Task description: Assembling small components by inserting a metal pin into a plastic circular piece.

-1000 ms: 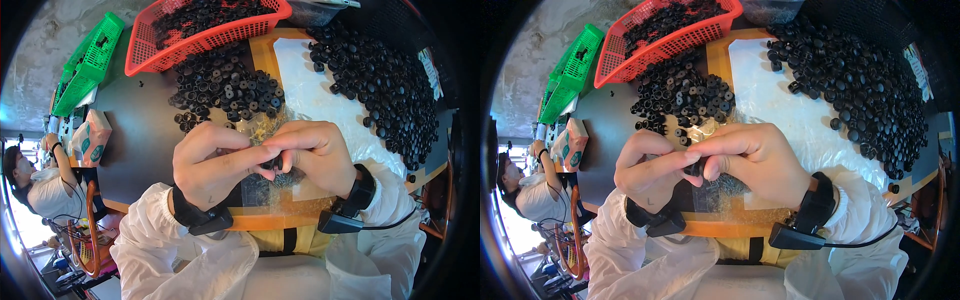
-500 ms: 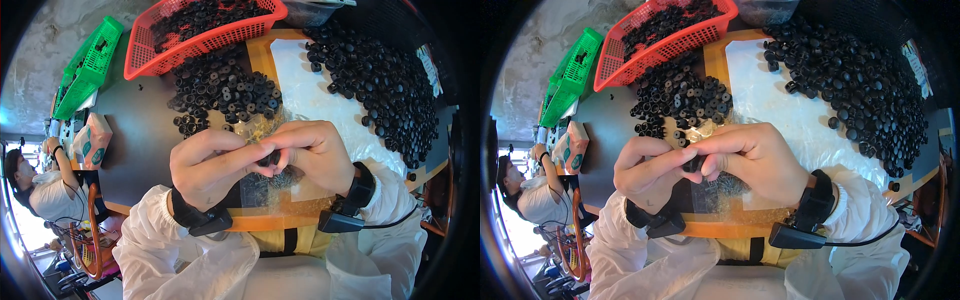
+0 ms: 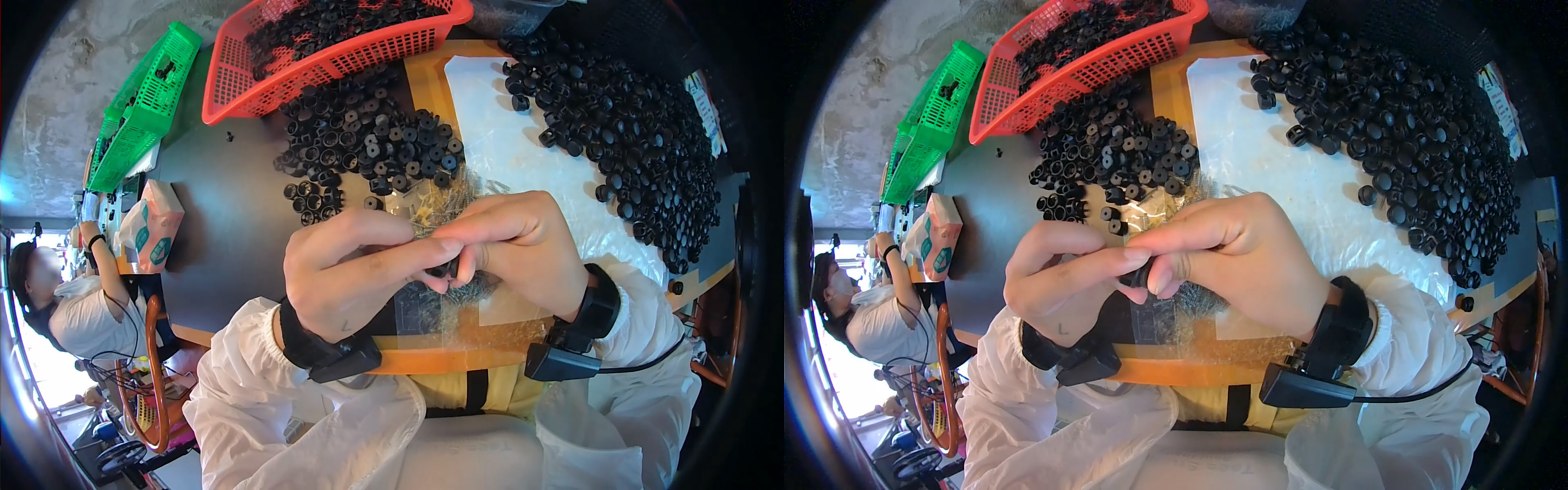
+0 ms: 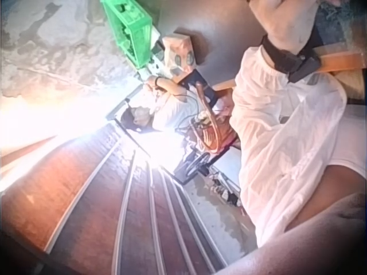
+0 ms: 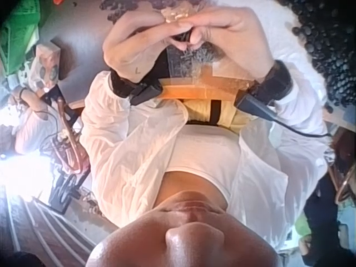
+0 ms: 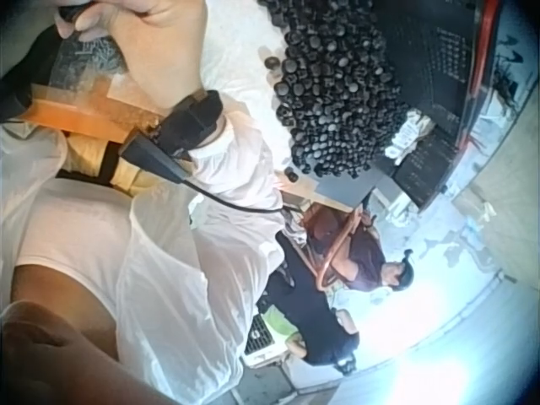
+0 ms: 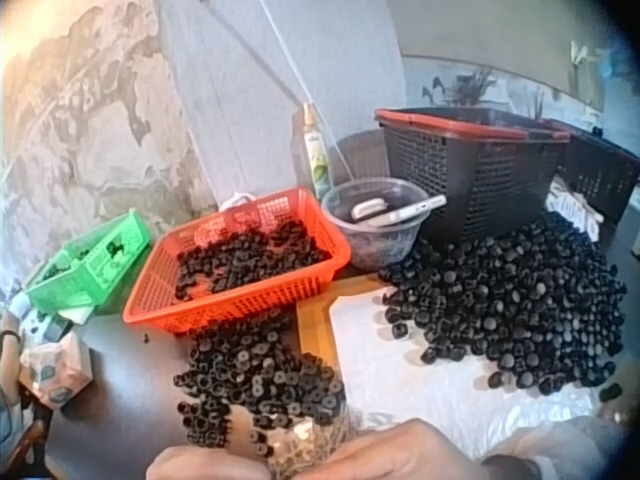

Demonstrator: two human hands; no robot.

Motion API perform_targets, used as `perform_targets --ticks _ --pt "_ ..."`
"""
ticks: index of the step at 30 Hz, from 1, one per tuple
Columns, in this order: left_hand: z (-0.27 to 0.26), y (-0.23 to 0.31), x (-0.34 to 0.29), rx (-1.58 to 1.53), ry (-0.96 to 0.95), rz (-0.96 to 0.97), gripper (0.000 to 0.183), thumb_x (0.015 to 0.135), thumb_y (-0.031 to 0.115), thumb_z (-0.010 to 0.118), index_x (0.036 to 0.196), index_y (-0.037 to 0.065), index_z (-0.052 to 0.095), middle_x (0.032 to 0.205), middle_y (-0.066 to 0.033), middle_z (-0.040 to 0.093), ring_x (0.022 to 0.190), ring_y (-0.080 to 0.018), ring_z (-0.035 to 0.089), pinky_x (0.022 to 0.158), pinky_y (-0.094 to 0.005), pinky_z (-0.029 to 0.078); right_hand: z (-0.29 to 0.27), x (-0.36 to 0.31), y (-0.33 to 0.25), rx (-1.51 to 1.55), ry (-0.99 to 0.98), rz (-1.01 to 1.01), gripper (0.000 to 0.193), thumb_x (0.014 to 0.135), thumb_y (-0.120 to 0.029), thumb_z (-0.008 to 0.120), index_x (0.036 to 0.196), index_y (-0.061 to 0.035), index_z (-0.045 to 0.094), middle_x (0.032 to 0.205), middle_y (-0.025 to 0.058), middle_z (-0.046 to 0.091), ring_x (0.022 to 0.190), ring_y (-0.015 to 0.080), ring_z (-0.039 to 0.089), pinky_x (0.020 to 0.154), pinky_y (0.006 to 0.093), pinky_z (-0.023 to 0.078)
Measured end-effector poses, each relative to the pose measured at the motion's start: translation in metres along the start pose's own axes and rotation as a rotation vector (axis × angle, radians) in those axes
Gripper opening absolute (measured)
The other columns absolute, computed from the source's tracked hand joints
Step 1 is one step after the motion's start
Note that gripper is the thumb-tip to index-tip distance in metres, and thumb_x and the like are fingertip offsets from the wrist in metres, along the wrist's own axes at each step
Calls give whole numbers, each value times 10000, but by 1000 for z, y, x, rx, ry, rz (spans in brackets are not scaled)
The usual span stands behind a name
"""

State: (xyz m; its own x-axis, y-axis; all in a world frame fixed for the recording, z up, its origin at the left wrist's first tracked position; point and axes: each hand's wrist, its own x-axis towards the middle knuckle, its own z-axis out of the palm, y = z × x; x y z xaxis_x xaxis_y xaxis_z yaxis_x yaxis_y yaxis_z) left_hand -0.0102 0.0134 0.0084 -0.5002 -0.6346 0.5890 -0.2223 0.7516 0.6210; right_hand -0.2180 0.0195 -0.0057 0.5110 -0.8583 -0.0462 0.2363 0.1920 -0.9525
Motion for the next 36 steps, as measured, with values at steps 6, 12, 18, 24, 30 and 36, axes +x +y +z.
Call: perform_targets --ticks 6,12,18,24,30,36 --pt "1 4 -1 56 66 34 286 691 -101 746 963 -15 720 863 -71 607 664 -172 686 607 -245 587 6 -2 8 -24 21 -230 272 849 107 576 1087 41 690 939 138 693 786 157 668 737 267 530" --pt "0 2 3 87 71 83 336 662 -88 762 982 6 723 841 -58 620 656 -154 681 581 -234 569 5 -1 13 59 0 -243 262 865 79 595 1112 46 676 933 122 690 780 145 654 736 268 531" --pt "-2 -2 3 -1 28 99 339 672 -94 758 994 6 720 871 -65 624 671 -156 682 596 -239 575 4 -2 10 116 -33 -95 235 892 41 605 1116 50 672 925 106 684 763 135 633 726 267 526" --pt "7 -5 -3 0 139 63 399 590 -85 797 963 41 737 843 -50 579 674 -132 610 560 -210 492 6 0 13 284 -69 -74 238 900 -20 636 1126 47 669 911 94 686 752 116 606 714 265 509" --pt "4 -2 -2 165 135 50 445 551 -29 829 974 85 749 833 -11 586 693 -130 597 586 -231 487 6 -2 13 189 22 -107 228 904 18 607 1121 52 668 933 101 691 782 123 633 730 262 524" --pt "2 -4 -1 180 113 76 462 545 -6 840 988 93 750 832 -7 588 698 -133 595 593 -237 481 6 -2 6 45 82 -97 233 895 54 591 1114 53 670 927 109 692 796 129 648 743 260 536"
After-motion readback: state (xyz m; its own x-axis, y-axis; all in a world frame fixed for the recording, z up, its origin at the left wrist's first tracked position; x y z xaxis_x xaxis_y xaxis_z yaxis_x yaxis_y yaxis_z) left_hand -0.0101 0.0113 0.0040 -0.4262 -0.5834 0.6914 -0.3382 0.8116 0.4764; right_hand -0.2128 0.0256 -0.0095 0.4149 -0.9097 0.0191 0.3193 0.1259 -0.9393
